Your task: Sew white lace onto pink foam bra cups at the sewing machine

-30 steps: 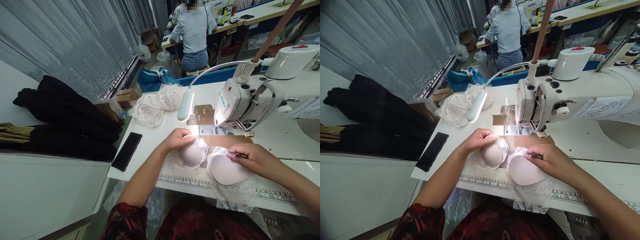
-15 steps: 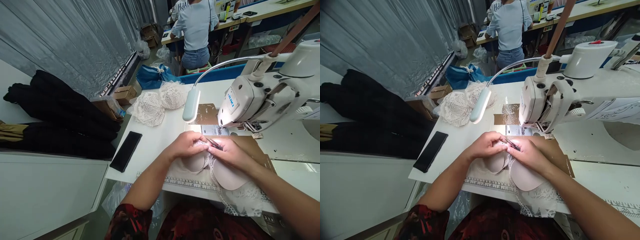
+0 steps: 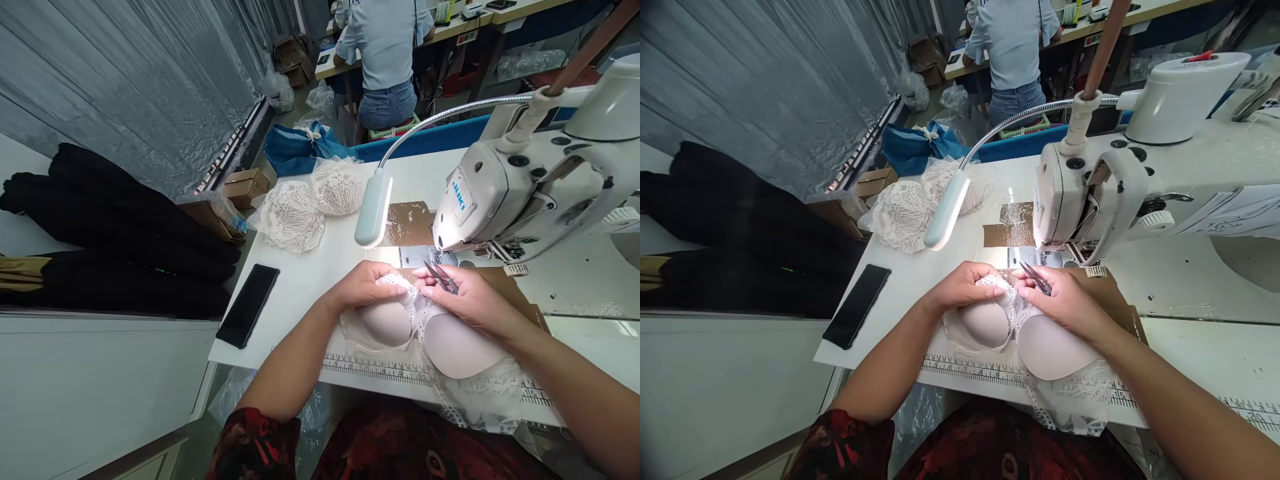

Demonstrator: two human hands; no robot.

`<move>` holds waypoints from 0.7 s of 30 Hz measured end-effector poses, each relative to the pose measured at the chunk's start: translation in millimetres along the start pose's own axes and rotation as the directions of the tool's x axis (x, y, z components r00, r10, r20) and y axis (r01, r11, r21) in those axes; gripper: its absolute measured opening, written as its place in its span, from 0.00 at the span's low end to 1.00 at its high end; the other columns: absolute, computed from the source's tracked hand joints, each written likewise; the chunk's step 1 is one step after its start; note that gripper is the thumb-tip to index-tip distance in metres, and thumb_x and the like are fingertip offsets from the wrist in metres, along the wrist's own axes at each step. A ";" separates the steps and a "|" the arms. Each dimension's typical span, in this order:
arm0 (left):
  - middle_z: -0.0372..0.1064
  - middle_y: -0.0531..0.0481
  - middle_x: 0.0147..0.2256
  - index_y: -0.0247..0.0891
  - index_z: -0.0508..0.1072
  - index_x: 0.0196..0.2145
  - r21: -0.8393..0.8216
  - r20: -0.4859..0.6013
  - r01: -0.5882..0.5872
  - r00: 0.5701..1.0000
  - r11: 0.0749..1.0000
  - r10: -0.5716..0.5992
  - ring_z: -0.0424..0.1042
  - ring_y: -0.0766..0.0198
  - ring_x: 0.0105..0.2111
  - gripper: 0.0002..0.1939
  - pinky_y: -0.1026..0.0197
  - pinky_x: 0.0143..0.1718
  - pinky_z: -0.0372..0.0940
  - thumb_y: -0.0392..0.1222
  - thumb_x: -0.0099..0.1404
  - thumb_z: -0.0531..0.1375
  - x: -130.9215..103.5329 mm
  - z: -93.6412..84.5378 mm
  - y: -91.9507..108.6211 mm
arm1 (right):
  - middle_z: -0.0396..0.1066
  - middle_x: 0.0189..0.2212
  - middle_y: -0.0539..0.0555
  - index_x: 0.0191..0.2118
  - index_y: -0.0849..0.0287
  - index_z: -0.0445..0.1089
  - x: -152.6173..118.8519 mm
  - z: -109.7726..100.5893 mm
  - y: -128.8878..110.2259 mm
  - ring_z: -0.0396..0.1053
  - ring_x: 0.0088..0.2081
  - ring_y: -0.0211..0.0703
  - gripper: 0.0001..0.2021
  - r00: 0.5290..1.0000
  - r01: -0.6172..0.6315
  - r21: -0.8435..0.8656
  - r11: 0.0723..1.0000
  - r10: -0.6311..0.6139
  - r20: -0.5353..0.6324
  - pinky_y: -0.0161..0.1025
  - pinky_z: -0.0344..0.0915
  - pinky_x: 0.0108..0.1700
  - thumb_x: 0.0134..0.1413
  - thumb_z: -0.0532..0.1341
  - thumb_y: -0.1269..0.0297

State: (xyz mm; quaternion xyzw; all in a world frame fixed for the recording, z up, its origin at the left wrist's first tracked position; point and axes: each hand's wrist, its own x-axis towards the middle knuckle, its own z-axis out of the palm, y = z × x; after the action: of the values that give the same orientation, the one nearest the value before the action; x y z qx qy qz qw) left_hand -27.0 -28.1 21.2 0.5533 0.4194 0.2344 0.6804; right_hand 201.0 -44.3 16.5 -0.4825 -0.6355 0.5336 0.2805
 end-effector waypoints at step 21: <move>0.72 0.52 0.27 0.32 0.79 0.27 -0.062 -0.009 0.004 1.000 0.998 -0.005 0.67 0.66 0.30 0.12 0.65 0.32 0.59 0.45 0.52 0.70 2.1 11.6 -2.2 | 0.75 0.39 0.55 0.41 0.54 0.74 -4.5 4.6 -3.5 0.72 0.41 0.48 0.14 0.990 0.117 -0.072 0.990 -0.111 0.087 0.44 0.69 0.44 0.59 0.61 0.49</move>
State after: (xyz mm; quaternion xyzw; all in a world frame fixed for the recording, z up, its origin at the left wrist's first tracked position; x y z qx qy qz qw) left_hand -16.5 -33.5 18.9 0.5301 0.4161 0.2481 0.6959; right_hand 197.7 -50.2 19.3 -0.4332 -0.6932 0.5114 0.2652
